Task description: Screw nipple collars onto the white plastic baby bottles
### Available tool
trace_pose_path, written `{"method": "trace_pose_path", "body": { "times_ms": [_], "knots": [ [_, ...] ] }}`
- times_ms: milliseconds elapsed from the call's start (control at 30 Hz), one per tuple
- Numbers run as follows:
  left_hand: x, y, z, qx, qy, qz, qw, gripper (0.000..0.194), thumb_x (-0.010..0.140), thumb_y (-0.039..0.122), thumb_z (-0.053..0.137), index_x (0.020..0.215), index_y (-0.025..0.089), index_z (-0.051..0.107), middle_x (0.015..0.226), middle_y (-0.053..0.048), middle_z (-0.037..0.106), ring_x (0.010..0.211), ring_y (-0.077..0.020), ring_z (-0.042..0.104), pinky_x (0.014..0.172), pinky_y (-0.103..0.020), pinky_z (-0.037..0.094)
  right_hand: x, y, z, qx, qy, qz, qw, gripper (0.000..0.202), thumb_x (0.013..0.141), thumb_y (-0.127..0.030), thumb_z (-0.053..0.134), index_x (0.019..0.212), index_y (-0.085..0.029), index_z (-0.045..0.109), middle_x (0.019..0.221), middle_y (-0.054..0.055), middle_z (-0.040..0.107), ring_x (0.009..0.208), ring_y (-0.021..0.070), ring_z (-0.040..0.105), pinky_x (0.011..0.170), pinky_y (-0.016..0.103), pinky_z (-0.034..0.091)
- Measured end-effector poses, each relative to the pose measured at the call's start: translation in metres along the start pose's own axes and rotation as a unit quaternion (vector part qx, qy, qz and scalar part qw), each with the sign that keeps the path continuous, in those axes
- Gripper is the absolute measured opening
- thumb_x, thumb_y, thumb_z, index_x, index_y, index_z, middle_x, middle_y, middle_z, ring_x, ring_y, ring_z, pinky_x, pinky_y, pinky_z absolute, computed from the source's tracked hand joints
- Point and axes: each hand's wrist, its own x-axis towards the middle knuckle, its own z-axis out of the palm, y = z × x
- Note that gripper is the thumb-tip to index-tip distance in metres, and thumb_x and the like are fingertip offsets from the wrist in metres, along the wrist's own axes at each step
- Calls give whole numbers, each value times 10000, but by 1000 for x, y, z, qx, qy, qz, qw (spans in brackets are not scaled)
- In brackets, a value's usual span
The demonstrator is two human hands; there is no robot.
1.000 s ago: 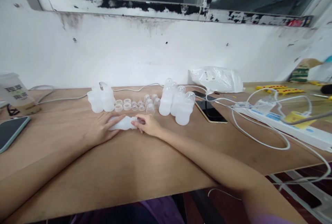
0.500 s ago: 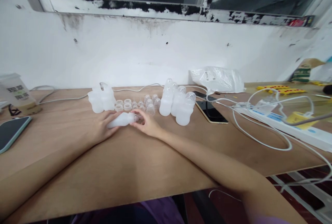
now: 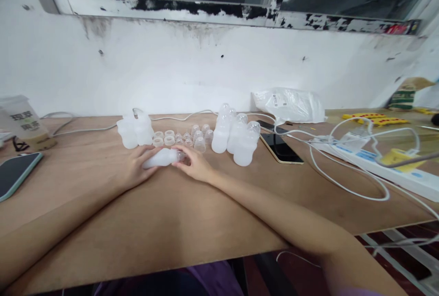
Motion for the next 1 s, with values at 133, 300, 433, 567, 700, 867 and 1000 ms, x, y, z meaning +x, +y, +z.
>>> {"method": "trace_pose_path", "body": {
  "times_ms": [133, 300, 433, 567, 700, 867, 1000],
  "knots": [
    [0, 5, -3, 26, -32, 58, 997, 457, 775, 276, 466, 1223, 269, 376, 1063, -64, 492, 942, -203, 485, 766, -328, 439, -1, 3, 0, 6, -50, 119, 992, 501, 855, -452, 220, 669, -121, 547, 471, 4, 520, 367, 57, 435, 422, 189, 378],
    [0, 3, -1, -18, -25, -26, 999, 498, 754, 353, 493, 1219, 228, 366, 1086, -68, 489, 984, -206, 486, 806, -323, 437, -1, 2, -4, -13, -17, 13, 1000, 421, 788, -432, 423, 1113, -165, 416, 1006, 94, 547, 655, 105, 536, 458, 190, 404],
    [-1, 2, 0, -53, -26, -7, 998, 468, 754, 368, 490, 1177, 194, 392, 1095, -79, 488, 997, -208, 479, 852, -331, 413, 0, 1, -5, -58, -42, -25, 997, 401, 733, -399, 521, 1071, -201, 432, 932, 58, 555, 631, 113, 499, 542, 241, 421],
    [2, 3, -2, -6, -9, 32, 999, 400, 768, 275, 464, 1150, 168, 410, 1070, -93, 487, 973, -222, 454, 839, -356, 410, 1, -6, 4, 32, 20, 90, 995, 296, 749, -455, 469, 869, -184, 476, 613, -13, 519, 465, 78, 438, 453, 209, 374],
    [4, 3, -6, 64, -22, 68, 995, 431, 754, 192, 448, 1177, 135, 391, 1073, -102, 492, 956, -241, 425, 817, -374, 415, 1, -15, 15, 212, 21, 240, 947, 370, 746, -543, 405, 688, -177, 412, 464, -64, 390, 328, 28, 284, 307, 148, 205],
    [5, 7, -9, 100, -29, 73, 992, 438, 742, 173, 445, 1176, 145, 399, 1060, -104, 513, 942, -245, 435, 772, -371, 436, 2, -18, 13, 298, -26, 300, 906, 415, 730, -582, 399, 675, -172, 397, 490, -61, 382, 322, 9, 222, 302, 142, 113],
    [5, 14, -7, 109, -26, 27, 993, 409, 746, 228, 456, 1148, 162, 421, 1072, -91, 517, 962, -239, 465, 712, -322, 455, 7, -14, -3, 108, -72, 231, 964, 430, 794, -555, 292, 694, -172, 459, 553, -4, 485, 403, 63, 387, 358, 181, 283]
  ]
}}
